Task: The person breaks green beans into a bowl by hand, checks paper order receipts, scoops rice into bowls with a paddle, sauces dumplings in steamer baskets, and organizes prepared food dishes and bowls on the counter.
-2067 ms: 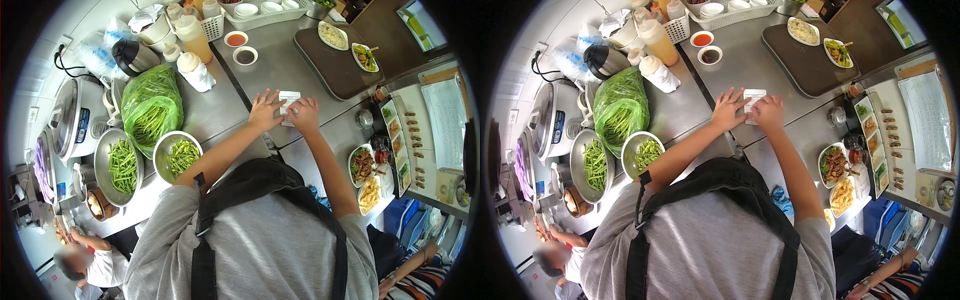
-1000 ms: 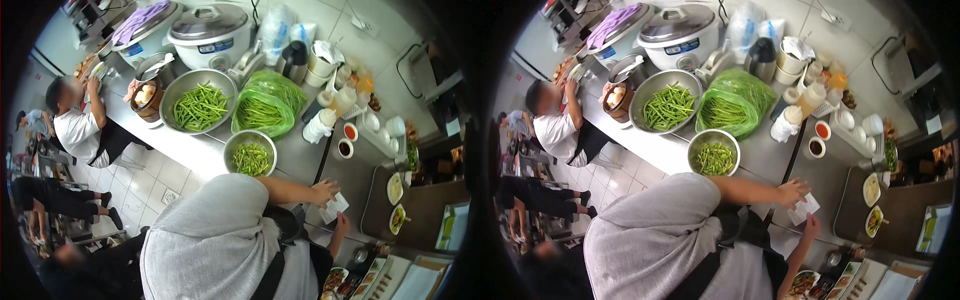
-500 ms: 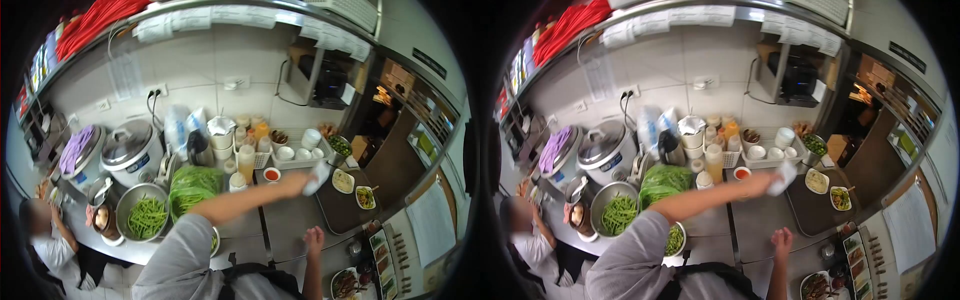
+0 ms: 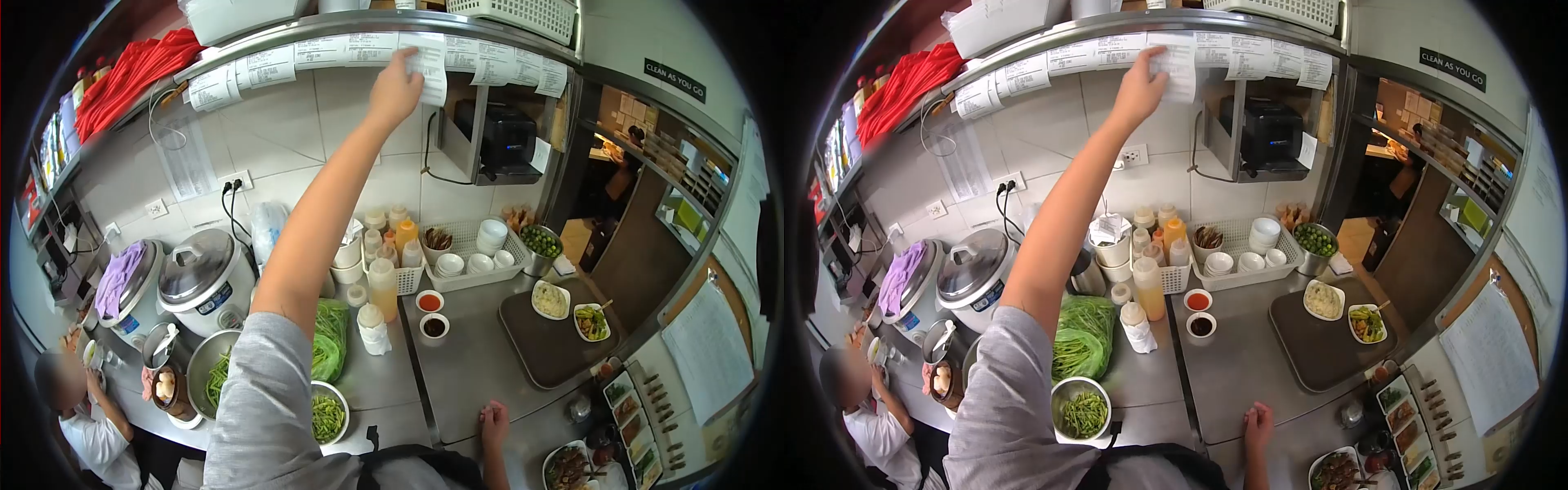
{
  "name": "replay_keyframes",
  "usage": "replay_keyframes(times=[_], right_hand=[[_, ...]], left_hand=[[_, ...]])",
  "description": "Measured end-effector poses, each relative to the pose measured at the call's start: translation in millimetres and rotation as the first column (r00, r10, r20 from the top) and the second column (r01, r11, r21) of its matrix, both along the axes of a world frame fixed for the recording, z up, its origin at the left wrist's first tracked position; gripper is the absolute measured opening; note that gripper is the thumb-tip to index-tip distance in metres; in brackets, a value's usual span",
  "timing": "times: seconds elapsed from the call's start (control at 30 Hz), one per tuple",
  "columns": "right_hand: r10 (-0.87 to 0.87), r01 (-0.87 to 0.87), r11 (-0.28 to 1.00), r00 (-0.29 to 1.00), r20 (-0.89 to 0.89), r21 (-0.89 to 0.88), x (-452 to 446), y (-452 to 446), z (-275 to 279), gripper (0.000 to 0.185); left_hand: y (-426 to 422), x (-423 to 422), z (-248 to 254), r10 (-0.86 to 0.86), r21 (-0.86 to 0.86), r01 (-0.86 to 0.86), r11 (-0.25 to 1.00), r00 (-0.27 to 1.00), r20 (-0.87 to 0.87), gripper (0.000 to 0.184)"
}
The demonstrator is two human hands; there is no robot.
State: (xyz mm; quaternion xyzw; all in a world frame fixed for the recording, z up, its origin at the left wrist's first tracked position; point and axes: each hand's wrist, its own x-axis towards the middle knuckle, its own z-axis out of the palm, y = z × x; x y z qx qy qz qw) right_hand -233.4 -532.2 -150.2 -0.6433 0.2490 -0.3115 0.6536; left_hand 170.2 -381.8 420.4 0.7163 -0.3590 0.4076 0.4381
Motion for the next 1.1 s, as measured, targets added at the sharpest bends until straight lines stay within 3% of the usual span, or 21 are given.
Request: replay_keyframes(times=[0.07, 0.2, 0.3, 0.37, 0.4, 0.53, 0.6, 0.7, 0.73, 0.83, 0.93, 1.03, 1.1], right_hand=[[0.008, -0.008, 1.000, 1.000, -0.025, -0.008, 1, -2, 1, 0.012], [0.026, -0.025, 0.997, 1.000, -0.014, 0.069, 1, -6, 6, 0.011], [-0.047, 0.057, 0.992, 0.995, -0.087, 0.109, -1, 8, 37, 0.009], [-0.045, 0.042, 0.999, 0.991, -0.125, -0.024, -3, 6, 24, 0.007], [-0.044, 0.031, 0.995, 0.988, -0.147, -0.094, -4, 3, 17, 0.008], [-0.033, 0.012, 0.994, 0.978, -0.206, -0.105, -5, 1, 16, 0.011], [-0.022, -0.002, 0.994, 0.976, -0.219, -0.109, -7, 3, 25, 0.014], [-0.125, 0.036, 0.951, 0.952, -0.278, -0.306, -8, -2, 1, 0.022], [-0.111, 0.050, 0.969, 0.963, -0.244, -0.242, -9, 3, 5, 0.025], [-0.109, 0.091, 0.990, 0.979, -0.172, -0.106, -11, 13, 19, 0.032], [-0.145, 0.123, 0.984, 0.972, -0.184, -0.126, -18, 20, 22, 0.035], [-0.156, 0.118, 0.976, 0.966, -0.205, -0.185, -26, 20, 14, 0.036], [-0.172, 0.132, 0.970, 0.965, -0.197, -0.202, -31, 28, 21, 0.035]], left_hand=[[-1, 7, 18, 0.017, -0.040, -0.013, 0.999, 0.995, 0.097, 0.044], [-6, -1, 38, 0.062, 0.015, -0.061, 0.998, 0.994, -0.093, 0.045], [-10, -28, -1, 0.217, -0.090, -0.205, 0.975, 0.966, 0.141, 0.046], [-9, -41, -39, 0.297, -0.071, -0.288, 0.955, 0.921, 0.252, 0.048], [-9, -48, -61, 0.263, -0.034, -0.262, 0.964, 0.940, 0.218, 0.047], [-5, -62, -119, 0.107, -0.006, -0.107, 0.994, 0.989, 0.098, 0.035], [1, -51, -119, 0.007, -0.001, -0.007, 1.000, 1.000, -0.009, 0.027], [16, -64, -97, -0.051, -0.030, 0.044, 0.999, 0.959, -0.278, 0.027], [21, -70, -91, -0.058, -0.039, 0.046, 0.998, 0.922, -0.383, 0.029], [30, -46, -91, -0.146, -0.035, 0.143, 0.989, 0.910, -0.388, 0.028], [30, 10, -94, -0.464, -0.256, 0.413, 0.874, 0.865, -0.190, 0.037], [39, 10, -57, -0.541, -0.459, 0.378, 0.804, 0.786, -0.299, 0.055], [48, 13, -28, -0.536, -0.480, 0.351, 0.804, 0.778, -0.327, 0.060]])
